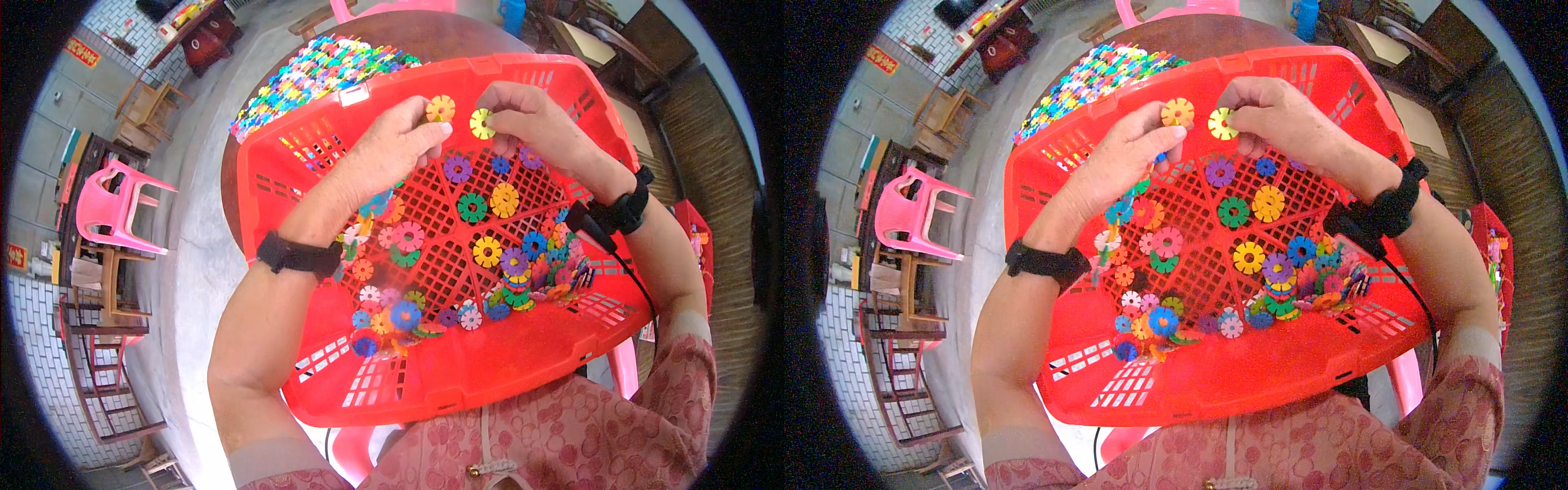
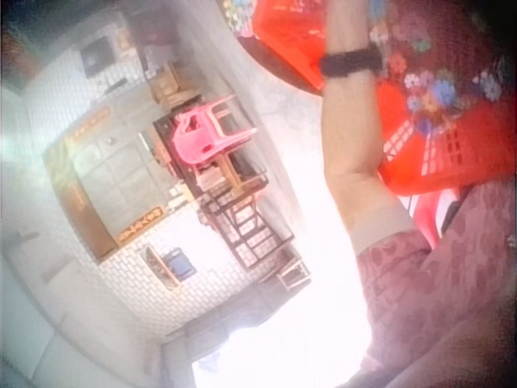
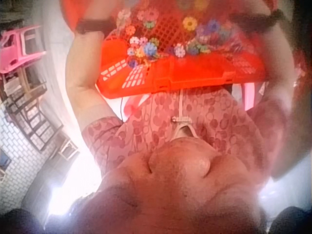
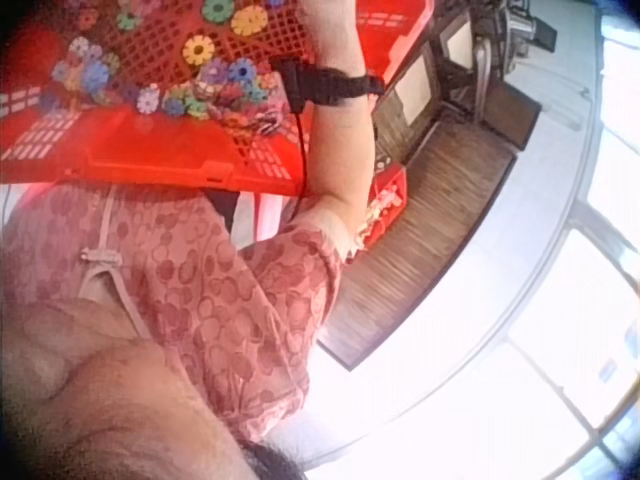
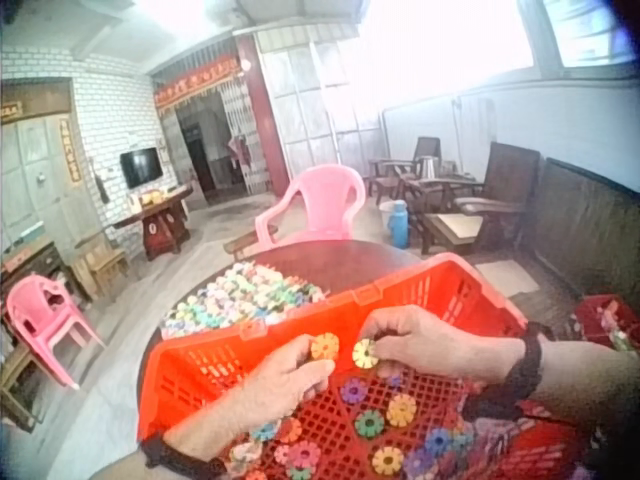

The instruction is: The person is assembling colorful interlocking plastic toy pieces from a red basket.

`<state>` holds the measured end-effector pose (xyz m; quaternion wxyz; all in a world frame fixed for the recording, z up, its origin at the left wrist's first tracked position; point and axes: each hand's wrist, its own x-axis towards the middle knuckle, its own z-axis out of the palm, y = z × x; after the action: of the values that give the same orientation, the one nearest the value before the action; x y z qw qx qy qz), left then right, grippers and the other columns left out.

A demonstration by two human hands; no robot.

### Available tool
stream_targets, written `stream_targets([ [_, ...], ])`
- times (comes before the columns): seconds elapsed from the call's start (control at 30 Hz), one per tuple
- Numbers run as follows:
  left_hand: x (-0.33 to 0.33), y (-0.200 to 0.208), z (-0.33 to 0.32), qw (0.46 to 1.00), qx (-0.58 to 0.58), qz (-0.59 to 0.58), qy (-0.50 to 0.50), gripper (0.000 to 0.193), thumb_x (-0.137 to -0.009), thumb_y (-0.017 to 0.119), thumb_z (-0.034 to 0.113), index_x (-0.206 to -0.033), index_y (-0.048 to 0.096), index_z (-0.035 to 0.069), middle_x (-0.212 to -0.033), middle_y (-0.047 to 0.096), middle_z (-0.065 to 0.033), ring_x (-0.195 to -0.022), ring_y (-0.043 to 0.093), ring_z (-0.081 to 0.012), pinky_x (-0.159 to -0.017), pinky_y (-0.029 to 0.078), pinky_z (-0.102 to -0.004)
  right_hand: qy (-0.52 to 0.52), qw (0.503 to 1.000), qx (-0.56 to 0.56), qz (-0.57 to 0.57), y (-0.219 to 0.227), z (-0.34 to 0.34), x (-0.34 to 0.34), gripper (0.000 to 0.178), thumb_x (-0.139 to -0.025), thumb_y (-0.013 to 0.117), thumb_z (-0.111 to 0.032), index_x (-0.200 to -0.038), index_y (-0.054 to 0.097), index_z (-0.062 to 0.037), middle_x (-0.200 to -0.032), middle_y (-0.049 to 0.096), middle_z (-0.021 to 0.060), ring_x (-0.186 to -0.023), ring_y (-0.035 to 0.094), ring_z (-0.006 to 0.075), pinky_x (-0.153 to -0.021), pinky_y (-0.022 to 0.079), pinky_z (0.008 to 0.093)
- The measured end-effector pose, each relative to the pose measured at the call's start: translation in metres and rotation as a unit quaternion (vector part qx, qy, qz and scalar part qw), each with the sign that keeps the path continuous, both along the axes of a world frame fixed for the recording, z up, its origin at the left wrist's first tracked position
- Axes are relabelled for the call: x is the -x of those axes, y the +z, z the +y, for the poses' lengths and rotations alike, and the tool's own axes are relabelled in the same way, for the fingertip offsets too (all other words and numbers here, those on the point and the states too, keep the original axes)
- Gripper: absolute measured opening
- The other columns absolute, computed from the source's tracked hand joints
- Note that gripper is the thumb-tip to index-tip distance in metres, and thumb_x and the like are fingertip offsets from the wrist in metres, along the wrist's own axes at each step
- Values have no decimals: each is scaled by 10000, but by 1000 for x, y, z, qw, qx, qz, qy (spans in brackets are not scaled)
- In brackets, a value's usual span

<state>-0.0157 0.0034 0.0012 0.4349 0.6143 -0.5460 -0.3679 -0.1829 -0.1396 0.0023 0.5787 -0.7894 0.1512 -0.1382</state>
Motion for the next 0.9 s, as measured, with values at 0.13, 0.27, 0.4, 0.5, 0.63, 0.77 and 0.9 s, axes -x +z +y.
stream_targets([
  [0.13,12,13,6,997,-75,-30,-12,449,-964,360,452,-1083,541,58,-800,528,4,-705,480,-61,-602,399,-207,-36,999,30,-19,5,-4,5,130,-862,556,-142,-880,581,-16,-687,568,-1,-586,558,63,-519,458,216],
  [0.27,15,3,6,999,-31,0,-29,455,-966,365,450,-1103,542,54,-840,535,-3,-725,478,-69,-609,396,-205,-34,997,57,-39,6,-1,5,139,-870,561,-159,-867,584,-22,-677,569,-8,-556,551,60,-498,454,214],
  [0.4,12,-1,5,998,-28,-26,-48,456,-967,377,443,-1132,537,48,-886,537,7,-726,476,-69,-610,400,-208,-33,998,38,-41,7,2,7,128,-872,556,-152,-867,583,-27,-660,567,-6,-554,554,59,-490,454,209],
  [0.5,8,-3,3,995,-16,-53,-78,454,-964,400,437,-1158,530,48,-911,530,16,-725,474,-63,-604,398,-206,-28,998,52,-28,12,3,8,122,-869,555,-144,-862,582,-25,-648,567,-5,-543,551,56,-481,454,206],
  [0.63,9,-5,2,996,-46,-38,-66,447,-962,412,431,-1157,530,46,-888,524,13,-719,468,-58,-594,388,-197,-43,997,59,-17,12,8,8,121,-864,554,-140,-840,575,-23,-630,568,6,-527,551,65,-472,458,212],
  [0.77,11,-5,3,993,-24,-97,-67,449,-966,408,421,-1132,539,25,-886,535,4,-724,481,-68,-607,409,-217,-47,992,111,-22,11,8,8,131,-852,562,-137,-811,564,-13,-613,573,31,-533,573,85,-464,462,225],
  [0.9,8,-16,1,989,71,-108,-67,453,-967,410,415,-1115,540,6,-886,539,-2,-742,483,-72,-631,421,-231,-47,990,131,-16,14,12,9,132,-831,574,-126,-800,556,1,-617,586,61,-537,595,107,-461,462,249],
])
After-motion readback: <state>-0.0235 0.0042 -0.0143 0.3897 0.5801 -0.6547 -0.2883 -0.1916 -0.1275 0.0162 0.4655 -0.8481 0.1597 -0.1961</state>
